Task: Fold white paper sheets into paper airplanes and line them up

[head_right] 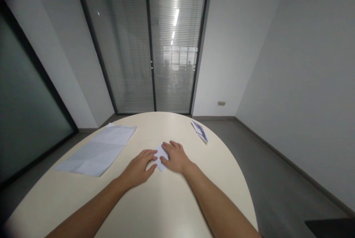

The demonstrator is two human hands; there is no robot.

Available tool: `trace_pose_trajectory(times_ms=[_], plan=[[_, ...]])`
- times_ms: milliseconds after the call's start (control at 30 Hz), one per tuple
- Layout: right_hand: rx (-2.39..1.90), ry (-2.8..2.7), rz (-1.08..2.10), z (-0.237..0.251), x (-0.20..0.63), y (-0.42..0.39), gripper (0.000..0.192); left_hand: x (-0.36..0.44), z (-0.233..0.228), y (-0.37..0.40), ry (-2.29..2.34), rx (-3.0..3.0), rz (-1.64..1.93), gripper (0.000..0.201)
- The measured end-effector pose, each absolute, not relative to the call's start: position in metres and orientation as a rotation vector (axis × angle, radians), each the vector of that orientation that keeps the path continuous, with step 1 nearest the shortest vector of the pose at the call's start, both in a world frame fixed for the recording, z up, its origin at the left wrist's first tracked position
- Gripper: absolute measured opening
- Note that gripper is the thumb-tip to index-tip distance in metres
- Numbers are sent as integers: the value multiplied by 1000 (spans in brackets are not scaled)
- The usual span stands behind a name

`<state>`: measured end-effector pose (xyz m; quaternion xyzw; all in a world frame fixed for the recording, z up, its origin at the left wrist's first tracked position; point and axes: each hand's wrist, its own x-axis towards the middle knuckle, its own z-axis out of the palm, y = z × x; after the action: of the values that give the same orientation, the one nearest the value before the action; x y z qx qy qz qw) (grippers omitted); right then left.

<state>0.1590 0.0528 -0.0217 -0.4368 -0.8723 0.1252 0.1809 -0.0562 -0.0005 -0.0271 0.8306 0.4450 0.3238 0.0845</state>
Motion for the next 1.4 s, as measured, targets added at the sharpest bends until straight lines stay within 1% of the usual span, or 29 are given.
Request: trace_pose_trajectory(times_ms=[233,300,500,633,733,833,933,1000,1100,1133,1267,1400], plan=[[-1180,-2592,440,-16,166,46,91,-58,-27,0,1342,2507,913,20],[-1168,-2597,464,-15,168,44,93,-58,-27,0,1328,2508,914,20],[-1207,-2516,458,-16,169,47,73,-60,-27,1,1299,2519,918,21],[-1266,-2445,355,-18,169,49,60,-59,-27,1,1303,2518,922,19],[-1229,-2416,234,-16,167,47,52,-59,-27,1,1311,2518,917,18],[-1164,-2415,170,-9,164,41,50,-58,-27,1,1332,2510,907,17],[-1117,-2431,184,-2,161,37,49,-58,-27,2,1358,2494,909,18],[-1072,-2459,242,2,159,35,37,-58,-27,2,1376,2486,912,19],[-1015,-2512,408,3,158,34,10,-58,-27,2,1377,2497,907,24],[-999,-2519,454,3,158,34,6,-58,-27,2,1368,2509,899,27],[-966,-2486,508,-1,163,38,6,-60,-29,2,1303,2578,850,33],[-970,-2439,475,-5,170,44,11,-62,-32,3,1249,2615,809,33]])
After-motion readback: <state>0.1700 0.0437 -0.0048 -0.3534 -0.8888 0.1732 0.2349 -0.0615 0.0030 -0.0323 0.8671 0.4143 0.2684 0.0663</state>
